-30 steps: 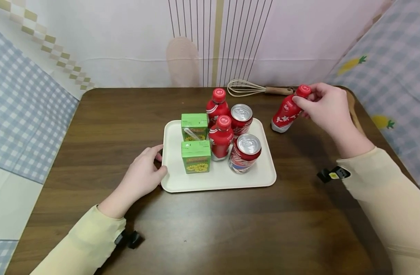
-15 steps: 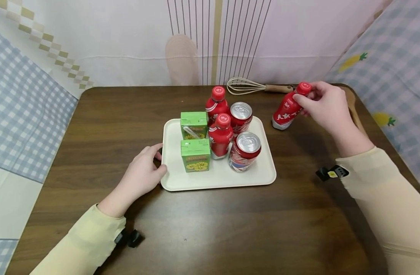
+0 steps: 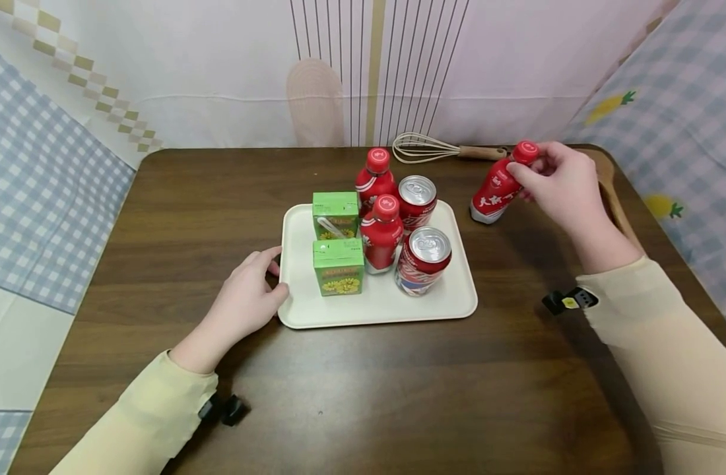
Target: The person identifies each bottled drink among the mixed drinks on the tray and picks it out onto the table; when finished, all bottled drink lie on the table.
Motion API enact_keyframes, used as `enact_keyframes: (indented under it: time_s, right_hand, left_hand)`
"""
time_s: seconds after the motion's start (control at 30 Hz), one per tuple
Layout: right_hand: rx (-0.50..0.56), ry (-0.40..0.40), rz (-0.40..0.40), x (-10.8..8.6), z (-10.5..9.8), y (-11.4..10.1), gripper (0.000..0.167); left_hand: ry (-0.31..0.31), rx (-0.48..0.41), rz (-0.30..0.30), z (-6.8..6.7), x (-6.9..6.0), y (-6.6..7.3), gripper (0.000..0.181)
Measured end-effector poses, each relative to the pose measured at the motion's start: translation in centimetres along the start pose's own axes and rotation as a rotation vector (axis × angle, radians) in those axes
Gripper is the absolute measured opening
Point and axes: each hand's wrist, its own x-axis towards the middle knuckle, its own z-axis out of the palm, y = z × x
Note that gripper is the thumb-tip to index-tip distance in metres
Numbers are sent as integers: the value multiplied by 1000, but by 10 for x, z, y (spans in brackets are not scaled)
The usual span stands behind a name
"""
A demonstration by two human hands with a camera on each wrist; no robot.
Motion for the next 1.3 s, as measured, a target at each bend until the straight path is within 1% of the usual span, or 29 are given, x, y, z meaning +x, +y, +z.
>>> enact_keyframes:
  time_s: [0.1, 0.2, 0.27, 0.3, 0.33, 0.4, 0.47, 0.53, 0.6, 0.7, 0.8, 0.97, 1.07, 1.3]
  right_hand:
    - [41, 25, 8, -4, 2, -1, 52]
    - [156, 108, -8, -13, 4, -8, 47]
    - [242, 169, -55, -23, 5, -19, 40]
    - [279, 184, -91, -28, 6, -27, 34]
    - [287, 182, -131, -34, 7, -35, 29]
    - [249, 123, -217, -46, 11, -54, 23]
    - [180, 20, -294, -56, 16, -73, 23]
    - [110, -94, -361, -63, 21, -89, 27]
    - [83, -190, -400, -67, 28, -102, 30]
    - [82, -287, -412, -68, 37, -115, 32]
    - [79, -341, -395, -67, 46, -123, 34]
    - [75, -399, -392, -66, 60, -129, 37]
    - [72, -421, -401, -67, 65, -131, 37]
    - [66, -444, -377, -66, 70, -134, 32]
  left_hand:
    - [0, 0, -2, 0, 0, 0, 62]
    - [0, 0, -2, 1, 1, 1, 62]
    - [2, 0, 1, 1, 1, 2, 61]
    - [4, 0, 3, 1, 1, 2, 61]
    - [6, 0, 4, 1, 1, 1, 61]
    - [12, -1, 5, 1, 2, 1, 62]
    - [14, -2, 4, 1, 2, 0, 62]
    - [16, -1, 2, 2, 2, 0, 62]
    - [16, 1, 5, 2, 2, -1, 62]
    - [18, 2, 10, 3, 1, -1, 62]
    - [19, 0, 10, 2, 0, 0, 62]
    - [13, 1, 7, 1, -1, 1, 62]
    - [12, 3, 6, 1, -2, 1, 62]
    - [20, 1, 11, 1, -2, 0, 62]
